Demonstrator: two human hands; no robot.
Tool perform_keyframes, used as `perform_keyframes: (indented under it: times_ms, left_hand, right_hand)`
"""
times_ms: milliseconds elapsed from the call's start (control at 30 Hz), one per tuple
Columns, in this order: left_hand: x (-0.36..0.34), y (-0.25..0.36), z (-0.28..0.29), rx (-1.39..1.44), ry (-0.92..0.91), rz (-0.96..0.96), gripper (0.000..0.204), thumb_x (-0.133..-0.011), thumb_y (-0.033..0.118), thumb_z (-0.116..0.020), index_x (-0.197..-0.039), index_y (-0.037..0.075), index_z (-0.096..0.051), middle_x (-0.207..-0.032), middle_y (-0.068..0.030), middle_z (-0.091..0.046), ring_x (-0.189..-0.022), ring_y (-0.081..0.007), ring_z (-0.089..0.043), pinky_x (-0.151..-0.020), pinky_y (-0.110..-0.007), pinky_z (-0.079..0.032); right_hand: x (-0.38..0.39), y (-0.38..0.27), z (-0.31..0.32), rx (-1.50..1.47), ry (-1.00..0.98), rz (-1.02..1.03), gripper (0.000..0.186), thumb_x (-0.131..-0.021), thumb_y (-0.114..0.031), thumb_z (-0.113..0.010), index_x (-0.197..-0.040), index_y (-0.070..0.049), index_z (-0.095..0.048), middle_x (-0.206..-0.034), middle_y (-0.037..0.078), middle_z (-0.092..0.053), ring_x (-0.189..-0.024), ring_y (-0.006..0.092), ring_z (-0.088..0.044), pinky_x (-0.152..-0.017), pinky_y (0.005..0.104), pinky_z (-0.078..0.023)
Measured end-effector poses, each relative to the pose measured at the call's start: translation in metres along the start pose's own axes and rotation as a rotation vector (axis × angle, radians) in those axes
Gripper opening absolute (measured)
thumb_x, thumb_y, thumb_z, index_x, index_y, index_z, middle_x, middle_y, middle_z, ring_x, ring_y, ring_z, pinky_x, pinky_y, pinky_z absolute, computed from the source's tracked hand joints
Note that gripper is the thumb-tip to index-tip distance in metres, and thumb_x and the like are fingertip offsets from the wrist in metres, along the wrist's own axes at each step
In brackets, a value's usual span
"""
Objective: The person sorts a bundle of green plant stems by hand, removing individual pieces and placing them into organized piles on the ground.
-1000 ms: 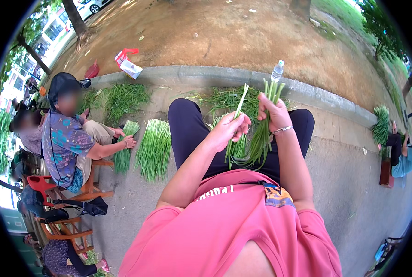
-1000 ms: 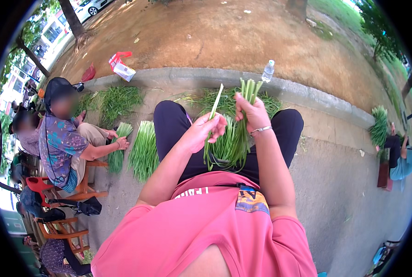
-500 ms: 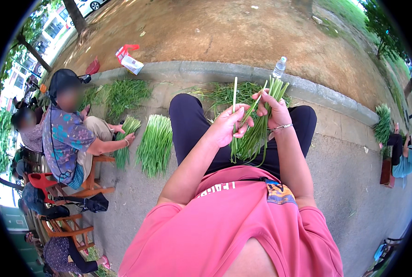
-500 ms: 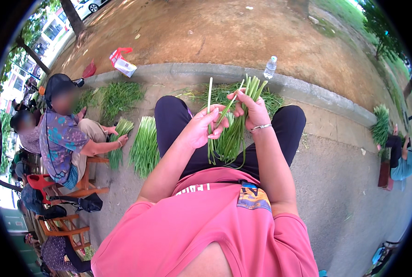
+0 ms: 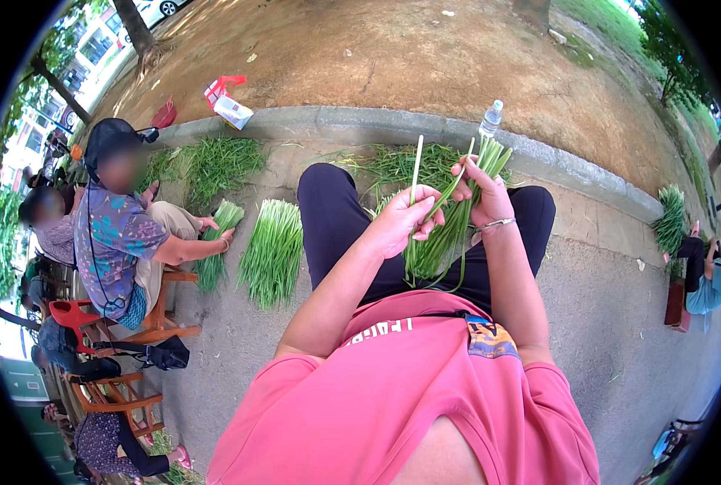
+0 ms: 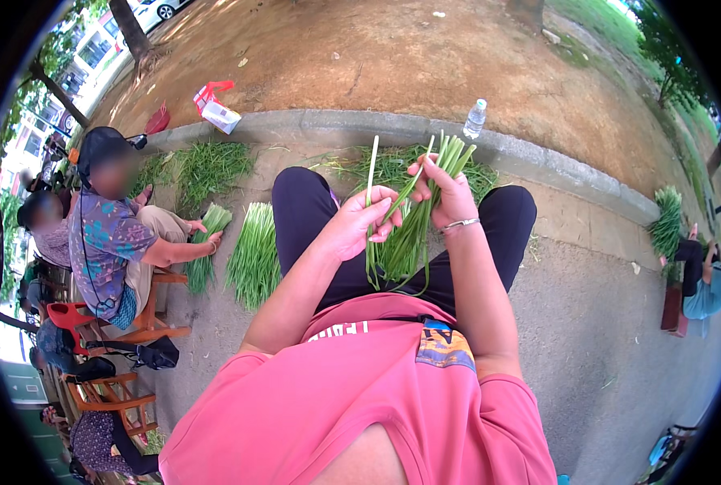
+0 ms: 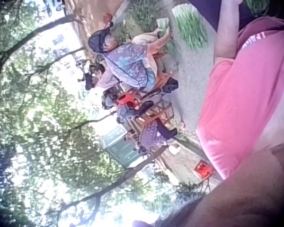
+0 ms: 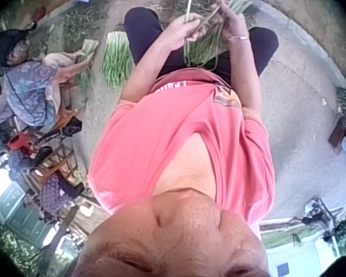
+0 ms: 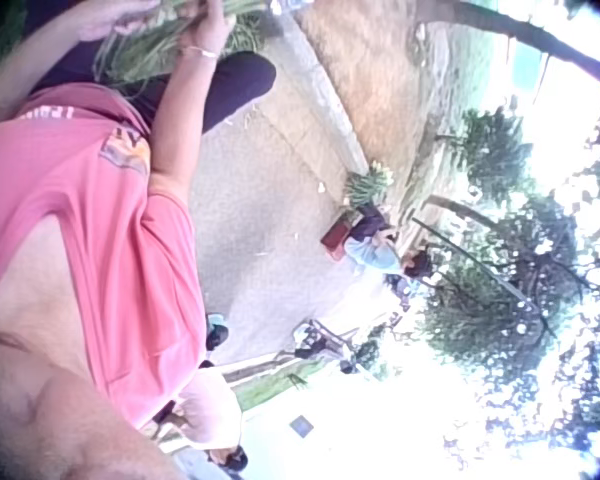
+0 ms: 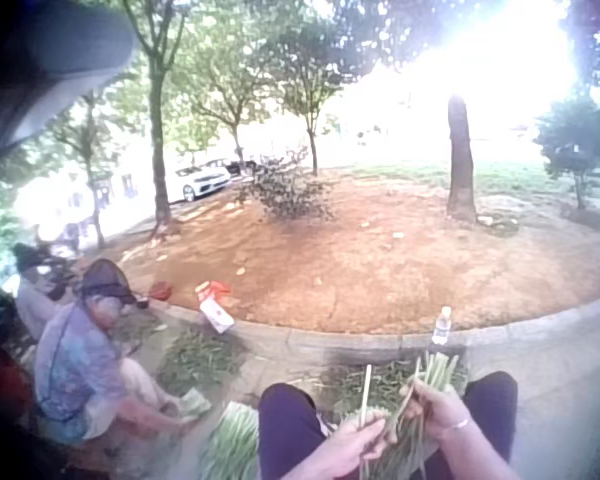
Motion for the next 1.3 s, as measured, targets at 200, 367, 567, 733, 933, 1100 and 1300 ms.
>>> perform_keyframes:
  times_ms: [200, 367, 567, 733, 933, 1100, 1300]
  left_hand:
    - [0.001, 0.001, 0.004, -0.045, 0.002, -0.003, 0.014, -0.093, 0.017, -0.043, -0.100, 0.007, -0.051, -0.074, -0.0047, -0.056, -0.052, -0.0057, -0.042, -0.043, -0.017, -0.030]
    - [0.001, 0.001, 0.007, -0.077, -0.019, 0.032, 0.015, -0.094, 0.019, -0.042, -0.099, 0.008, -0.051, -0.071, -0.0029, -0.055, -0.050, -0.0042, -0.039, -0.041, -0.016, -0.029]
    - [0.000, 0.001, 0.009, -0.188, 0.063, 0.068, 0.020, -0.093, 0.021, -0.042, -0.103, 0.008, -0.053, -0.084, -0.0029, -0.057, -0.070, -0.0078, -0.051, -0.059, -0.021, -0.042]
    - [-0.003, 0.004, 0.023, -0.288, 0.120, -0.010, 0.023, -0.094, 0.023, -0.041, -0.108, 0.009, -0.053, -0.103, -0.0012, -0.057, -0.096, -0.0098, -0.051, -0.080, -0.026, -0.041]
    - [-0.003, 0.005, 0.015, -0.321, 0.135, -0.031, 0.033, -0.094, 0.022, -0.041, -0.123, 0.009, -0.046, -0.120, -0.0036, -0.050, -0.114, -0.0137, -0.044, -0.092, -0.030, -0.034]
    - [-0.008, 0.002, 0.016, -0.277, 0.127, -0.064, 0.040, -0.089, 0.011, -0.041, -0.129, 0.008, -0.040, -0.124, -0.0037, -0.046, -0.113, -0.0134, -0.043, -0.091, -0.029, -0.034]
    - [-0.007, 0.001, 0.006, -0.193, 0.098, -0.090, 0.040, -0.077, -0.005, -0.042, -0.116, 0.006, -0.047, -0.101, 0.0014, -0.047, -0.091, -0.0054, -0.044, -0.074, -0.020, -0.035]
  right_hand:
    - [-0.001, -0.015, 0.012, -0.018, 0.046, 0.056, 0.013, -0.085, -0.014, -0.056, -0.095, -0.006, -0.054, -0.087, 0.009, -0.060, -0.052, 0.0102, -0.044, -0.051, 0.0271, -0.041]
    - [-0.004, -0.030, 0.033, -0.139, 0.078, 0.064, 0.012, -0.085, -0.015, -0.058, -0.094, -0.008, -0.055, -0.088, 0.007, -0.059, -0.053, 0.0094, -0.041, -0.052, 0.0257, -0.040]
    - [-0.007, -0.033, 0.040, -0.171, 0.066, 0.081, 0.012, -0.086, -0.015, -0.056, -0.096, -0.009, -0.053, -0.087, 0.007, -0.059, -0.054, 0.0096, -0.042, -0.053, 0.0260, -0.040]
    - [-0.004, -0.039, 0.037, -0.029, 0.097, 0.114, 0.013, -0.087, -0.016, -0.054, -0.097, -0.008, -0.052, -0.081, 0.007, -0.059, -0.054, 0.0103, -0.046, -0.052, 0.0265, -0.042]
    - [0.001, -0.024, 0.017, 0.214, 0.049, 0.069, 0.016, -0.087, -0.018, -0.055, -0.094, -0.004, -0.057, -0.073, 0.004, -0.057, -0.057, 0.0096, -0.049, -0.054, 0.0250, -0.043]
    - [-0.001, 0.000, -0.004, 0.314, 0.012, 0.034, 0.012, -0.087, -0.019, -0.055, -0.089, -0.007, -0.057, -0.070, 0.001, -0.058, -0.063, 0.0082, -0.053, -0.056, 0.0218, -0.041]
    - [0.004, 0.024, -0.030, 0.202, -0.025, 0.029, 0.007, -0.088, -0.014, -0.054, -0.088, -0.007, -0.054, -0.067, 0.001, -0.055, -0.062, 0.0101, -0.053, -0.058, 0.0239, -0.042]
Point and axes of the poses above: each hand's wrist, its own x-axis away from the middle knuckle, its own z-axis out of the back of the hand, y = z × x, the point moved 7 cm from there along -x, towards the middle knuckle
